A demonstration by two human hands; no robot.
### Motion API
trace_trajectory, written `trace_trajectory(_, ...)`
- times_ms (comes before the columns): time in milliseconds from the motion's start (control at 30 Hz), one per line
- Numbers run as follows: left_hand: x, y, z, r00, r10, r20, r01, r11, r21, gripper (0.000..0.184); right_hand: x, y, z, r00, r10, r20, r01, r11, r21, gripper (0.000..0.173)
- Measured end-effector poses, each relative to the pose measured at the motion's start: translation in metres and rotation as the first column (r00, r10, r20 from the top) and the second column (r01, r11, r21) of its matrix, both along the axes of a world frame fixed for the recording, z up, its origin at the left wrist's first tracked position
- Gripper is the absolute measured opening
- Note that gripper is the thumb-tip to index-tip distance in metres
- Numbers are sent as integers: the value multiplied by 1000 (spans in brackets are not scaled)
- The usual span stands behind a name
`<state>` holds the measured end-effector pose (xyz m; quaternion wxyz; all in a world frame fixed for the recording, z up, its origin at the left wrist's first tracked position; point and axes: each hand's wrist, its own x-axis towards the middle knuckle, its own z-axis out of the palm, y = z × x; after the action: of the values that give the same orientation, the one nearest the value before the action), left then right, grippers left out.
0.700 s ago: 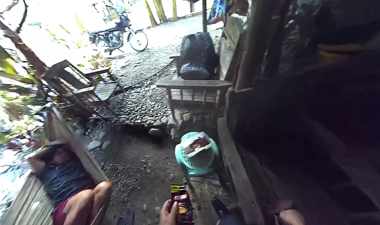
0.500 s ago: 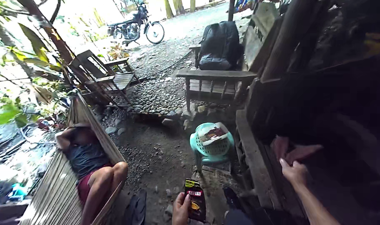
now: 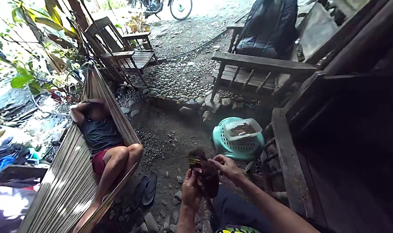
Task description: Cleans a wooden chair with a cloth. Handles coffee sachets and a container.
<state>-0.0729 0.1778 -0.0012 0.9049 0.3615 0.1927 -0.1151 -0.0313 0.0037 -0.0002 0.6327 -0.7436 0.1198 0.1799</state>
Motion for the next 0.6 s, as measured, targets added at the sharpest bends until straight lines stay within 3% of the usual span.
trace_trajectory(67, 19, 14, -2, 998, 64, -19, -63, 995, 79, 25, 24, 8, -8, 1000, -2, -11, 2, 1000, -5, 38)
trace_trajectory(133, 46, 26, -9, 993, 107, -50, -98, 984, 148, 23, 47, 23, -21, 996, 72, 51, -80, 978, 192, 54)
trace_trajectory(200, 74, 37, -16, 997, 48, -65, -39, 990, 138, 23, 72, 50, -36, 985, 164, 58, -173, 890, 421, 68)
trace_trajectory(267, 109, 49, -23, 997, -53, -49, 59, 990, 130, 24, 105, 82, -42, 989, 144, -29, -107, 844, 526, 56)
trace_trajectory(333, 156, 69, -29, 990, -133, -43, 139, 975, 174, 24, 159, 101, -54, 992, 45, -118, 20, 867, 498, 37)
trace_trajectory(433, 230, 96, -35, 971, -233, -49, 238, 941, 242, 21, 256, 114, -85, 975, -183, -129, 212, 940, 266, 25)
trace_trajectory(533, 308, 115, -13, 989, -105, -100, 131, 940, 316, 19, 349, 120, -77, 914, -405, -11, 405, 911, 75, 28)
trace_trajectory(600, 348, 128, 6, 996, 4, -84, 23, 947, 320, 19, 390, 129, -47, 938, -344, 35, 340, 936, 87, 28)
